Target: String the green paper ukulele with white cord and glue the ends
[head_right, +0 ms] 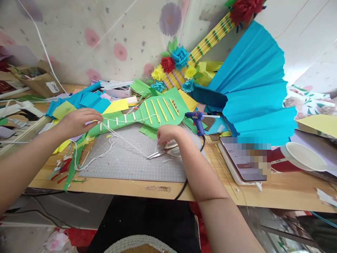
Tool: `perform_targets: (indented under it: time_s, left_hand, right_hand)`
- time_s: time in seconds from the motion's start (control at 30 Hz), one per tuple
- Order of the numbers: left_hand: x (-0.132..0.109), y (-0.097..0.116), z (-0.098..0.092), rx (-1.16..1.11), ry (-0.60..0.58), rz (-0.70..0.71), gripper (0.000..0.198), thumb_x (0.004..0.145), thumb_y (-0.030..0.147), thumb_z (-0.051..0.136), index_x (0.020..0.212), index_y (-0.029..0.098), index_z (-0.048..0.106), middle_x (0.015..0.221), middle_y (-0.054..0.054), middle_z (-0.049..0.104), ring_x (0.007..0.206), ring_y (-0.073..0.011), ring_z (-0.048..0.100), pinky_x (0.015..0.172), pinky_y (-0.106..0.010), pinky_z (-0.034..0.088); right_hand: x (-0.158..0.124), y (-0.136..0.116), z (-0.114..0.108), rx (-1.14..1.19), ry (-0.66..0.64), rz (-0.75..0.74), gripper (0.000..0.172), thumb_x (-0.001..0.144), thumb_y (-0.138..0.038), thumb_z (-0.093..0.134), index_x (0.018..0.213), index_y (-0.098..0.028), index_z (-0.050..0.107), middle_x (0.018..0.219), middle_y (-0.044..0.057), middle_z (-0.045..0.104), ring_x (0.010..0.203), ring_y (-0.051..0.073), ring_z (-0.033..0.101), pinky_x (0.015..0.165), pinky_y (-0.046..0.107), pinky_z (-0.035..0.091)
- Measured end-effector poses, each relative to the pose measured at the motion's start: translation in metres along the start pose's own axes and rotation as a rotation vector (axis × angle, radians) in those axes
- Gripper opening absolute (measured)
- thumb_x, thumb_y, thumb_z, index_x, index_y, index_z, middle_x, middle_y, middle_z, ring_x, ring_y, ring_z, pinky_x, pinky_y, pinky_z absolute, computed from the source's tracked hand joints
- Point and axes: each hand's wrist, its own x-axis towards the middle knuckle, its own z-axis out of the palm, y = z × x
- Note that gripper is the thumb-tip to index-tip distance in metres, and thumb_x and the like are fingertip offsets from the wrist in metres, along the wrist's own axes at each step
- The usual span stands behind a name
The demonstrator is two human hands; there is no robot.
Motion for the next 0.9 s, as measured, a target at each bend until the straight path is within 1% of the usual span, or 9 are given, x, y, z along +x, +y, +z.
perform_targets:
  time_s: [0.13,0.23,0.3,0.37,0.47,0.53,0.6,0.73,0.9]
  left_hand:
    - [-0.005,-0.002,0.0,0.014,0.005,-0.012,0.031,0.092,0.03,0.04,0.087,0.02,0.068,0.098,-0.005,0.071,0.095,-0.0161,0.062,0.085,-0.034,0.048]
    - [-0.008,-0.001,-0.003,0.028,-0.01,-0.027,0.031,0.092,0.031,0.04,0.088,0.02,0.068,0.099,-0.004,0.071,0.096,-0.0156,0.061,0.087,-0.034,0.048]
    - [-0.01,0.001,-0.006,0.032,-0.022,-0.029,0.03,0.092,0.031,0.04,0.089,0.019,0.067,0.1,-0.004,0.071,0.097,-0.0152,0.061,0.088,-0.034,0.048]
    - [-0.011,0.001,-0.008,0.042,-0.024,-0.025,0.029,0.093,0.03,0.04,0.09,0.018,0.067,0.101,-0.005,0.07,0.098,-0.0152,0.06,0.088,-0.034,0.048]
    - [-0.013,-0.002,-0.009,0.069,-0.018,-0.016,0.029,0.093,0.03,0.04,0.091,0.017,0.066,0.102,-0.005,0.07,0.098,-0.0162,0.06,0.087,-0.035,0.048]
    - [-0.013,-0.005,-0.01,0.086,-0.018,-0.024,0.031,0.093,0.031,0.039,0.091,0.017,0.066,0.102,-0.005,0.07,0.099,-0.017,0.059,0.087,-0.036,0.049]
    - [-0.015,-0.008,-0.011,0.092,-0.022,-0.051,0.032,0.093,0.031,0.038,0.09,0.017,0.066,0.102,-0.005,0.07,0.099,-0.0171,0.059,0.088,-0.037,0.049]
    - [-0.023,-0.013,-0.013,0.078,-0.035,-0.083,0.029,0.092,0.032,0.04,0.09,0.018,0.066,0.103,-0.003,0.069,0.1,-0.016,0.058,0.092,-0.038,0.048]
    - [-0.038,-0.016,-0.013,0.054,-0.022,-0.1,0.027,0.091,0.03,0.042,0.091,0.018,0.066,0.102,-0.004,0.069,0.099,-0.0154,0.058,0.093,-0.037,0.048]
  right_hand:
    - [-0.004,0.002,0.0,0.105,0.176,0.165,0.023,0.078,-0.041,0.056,0.072,-0.018,0.06,0.071,0.005,0.069,0.065,0.017,0.063,0.058,0.026,0.041]
    - [-0.001,-0.009,0.018,0.072,0.4,0.253,0.023,0.075,-0.042,0.06,0.081,-0.02,0.055,0.077,0.006,0.069,0.075,0.021,0.063,0.06,0.027,0.04]
    - [0.002,-0.016,0.035,0.095,0.531,0.248,0.021,0.073,-0.038,0.061,0.08,-0.021,0.051,0.084,0.007,0.068,0.083,0.023,0.062,0.063,0.028,0.04]
    - [0.006,-0.021,0.048,0.329,0.533,0.162,0.02,0.072,-0.03,0.062,0.073,-0.021,0.044,0.082,0.004,0.066,0.083,0.021,0.062,0.065,0.028,0.042]
    - [0.012,-0.022,0.053,0.962,0.378,-0.033,0.026,0.071,-0.019,0.06,0.068,-0.021,0.035,0.068,-0.001,0.058,0.077,0.016,0.063,0.068,0.027,0.048]
    - [0.014,-0.022,0.047,1.333,0.283,-0.123,0.028,0.069,-0.013,0.06,0.068,-0.021,0.033,0.062,-0.004,0.052,0.072,0.013,0.063,0.069,0.027,0.05]
    - [0.015,-0.024,0.037,1.517,0.248,-0.148,0.029,0.067,-0.009,0.061,0.069,-0.021,0.035,0.06,-0.006,0.049,0.064,0.01,0.061,0.066,0.025,0.051]
    - [0.009,-0.025,0.005,1.494,0.254,-0.181,0.023,0.068,-0.007,0.063,0.074,-0.019,0.044,0.059,-0.007,0.047,0.05,0.005,0.048,0.048,0.017,0.04]
    - [-0.008,-0.012,-0.047,1.43,0.477,-0.224,0.015,0.073,-0.001,0.056,0.076,-0.015,0.053,0.058,-0.007,0.042,0.047,0.002,0.038,0.044,0.014,0.028]
